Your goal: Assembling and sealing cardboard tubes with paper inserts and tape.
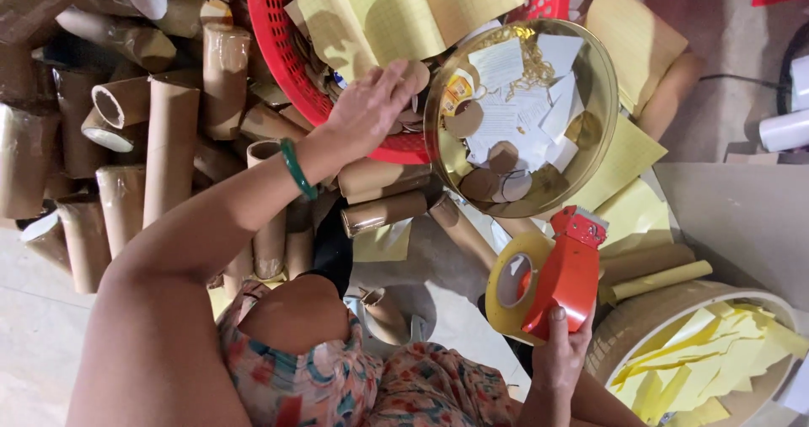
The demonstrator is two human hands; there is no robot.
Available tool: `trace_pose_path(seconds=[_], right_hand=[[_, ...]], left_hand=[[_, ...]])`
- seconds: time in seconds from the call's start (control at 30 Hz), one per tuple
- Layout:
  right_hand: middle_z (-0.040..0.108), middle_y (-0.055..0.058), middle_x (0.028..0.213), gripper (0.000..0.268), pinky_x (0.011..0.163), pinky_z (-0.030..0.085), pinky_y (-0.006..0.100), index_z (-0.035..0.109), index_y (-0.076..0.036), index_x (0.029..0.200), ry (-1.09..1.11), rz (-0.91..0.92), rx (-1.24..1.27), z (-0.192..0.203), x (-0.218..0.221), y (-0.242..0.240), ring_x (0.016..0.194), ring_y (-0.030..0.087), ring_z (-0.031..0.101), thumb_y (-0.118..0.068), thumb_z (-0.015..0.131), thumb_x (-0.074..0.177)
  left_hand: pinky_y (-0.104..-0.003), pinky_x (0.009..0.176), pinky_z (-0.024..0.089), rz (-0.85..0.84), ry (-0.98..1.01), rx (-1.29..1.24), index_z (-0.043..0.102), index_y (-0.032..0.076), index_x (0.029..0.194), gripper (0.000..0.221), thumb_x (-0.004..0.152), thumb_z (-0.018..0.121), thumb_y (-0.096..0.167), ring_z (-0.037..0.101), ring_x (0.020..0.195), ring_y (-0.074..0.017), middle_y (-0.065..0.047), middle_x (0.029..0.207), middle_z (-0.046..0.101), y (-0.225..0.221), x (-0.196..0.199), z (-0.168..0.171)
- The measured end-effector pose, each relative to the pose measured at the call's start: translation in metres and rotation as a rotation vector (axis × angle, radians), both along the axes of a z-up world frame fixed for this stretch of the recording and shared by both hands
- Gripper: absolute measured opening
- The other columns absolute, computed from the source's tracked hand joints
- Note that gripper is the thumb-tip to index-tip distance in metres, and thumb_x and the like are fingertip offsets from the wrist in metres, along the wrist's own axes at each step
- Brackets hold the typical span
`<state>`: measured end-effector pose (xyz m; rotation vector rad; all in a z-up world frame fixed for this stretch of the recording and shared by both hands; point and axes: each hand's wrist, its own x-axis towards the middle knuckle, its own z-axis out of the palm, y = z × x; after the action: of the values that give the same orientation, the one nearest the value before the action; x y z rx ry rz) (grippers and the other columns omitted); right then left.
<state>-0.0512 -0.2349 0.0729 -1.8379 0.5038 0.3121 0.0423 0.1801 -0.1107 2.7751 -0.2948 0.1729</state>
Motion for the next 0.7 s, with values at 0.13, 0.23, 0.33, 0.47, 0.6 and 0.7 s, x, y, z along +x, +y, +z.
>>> trace_pose_path(seconds=[0.13,0.23,0.33,0.47,0.6,0.7], right_hand=[[0.064,0.013,0.125,0.06,0.098,0.05,0.032,0.043,-0.002,0.152,-0.051,-0.009,-0.007,-0.012,-0.003,-0.009,0.109,0.02,0.063,-0.021,0.063,0.099],[0.062,0.013,0.128,0.06,0.099,0.048,0.032,0.042,0.0,0.153,-0.073,-0.024,0.089,-0.02,-0.008,-0.012,0.111,0.02,0.061,-0.021,0.066,0.101],[0.062,0.012,0.129,0.064,0.1,0.049,0.033,0.04,-0.003,0.153,-0.066,-0.027,0.057,-0.021,-0.011,-0.009,0.113,0.019,0.062,-0.022,0.066,0.098],[0.061,0.012,0.13,0.063,0.098,0.051,0.034,0.041,-0.002,0.152,-0.058,-0.037,0.141,-0.019,-0.015,-0.003,0.114,0.019,0.062,-0.023,0.066,0.098],[0.062,0.012,0.13,0.066,0.097,0.05,0.034,0.039,-0.004,0.155,-0.061,-0.018,0.072,-0.021,-0.018,-0.003,0.113,0.02,0.062,-0.023,0.066,0.097],[0.062,0.012,0.131,0.068,0.097,0.05,0.033,0.039,-0.003,0.156,-0.101,0.022,0.012,-0.025,-0.018,-0.008,0.113,0.019,0.062,-0.021,0.066,0.097]], left_hand=[[-0.02,0.055,0.062,-0.031,0.518,0.385,0.031,0.008,0.16,0.084,0.085,0.06,-0.015,0.065,0.095,-0.0269,-0.028,0.161,0.025,0.016,0.026,0.016],[-0.028,0.064,0.063,-0.115,0.548,0.385,0.039,0.006,0.159,0.076,0.089,0.065,-0.008,0.068,0.083,-0.0231,-0.028,0.163,0.03,0.023,0.03,-0.004],[-0.033,0.091,0.058,-0.258,0.404,0.546,0.062,-0.001,0.134,0.049,0.088,0.074,0.009,0.062,0.107,-0.0239,-0.016,0.124,0.062,0.024,0.035,-0.04],[-0.028,0.07,0.062,-0.109,0.047,0.497,0.067,0.004,0.121,0.037,0.084,0.072,0.007,0.064,0.096,-0.0206,-0.014,0.115,0.064,0.03,0.044,0.011],[-0.026,0.058,0.053,0.051,-0.38,0.009,0.066,0.004,0.115,0.019,0.101,0.075,-0.004,0.06,0.079,-0.0153,-0.009,0.107,0.062,0.035,0.048,0.122],[-0.031,0.067,0.054,0.027,-0.689,-0.194,0.062,0.007,0.115,0.029,0.093,0.074,-0.007,0.062,0.09,-0.0186,-0.005,0.113,0.058,0.029,0.051,0.2]])
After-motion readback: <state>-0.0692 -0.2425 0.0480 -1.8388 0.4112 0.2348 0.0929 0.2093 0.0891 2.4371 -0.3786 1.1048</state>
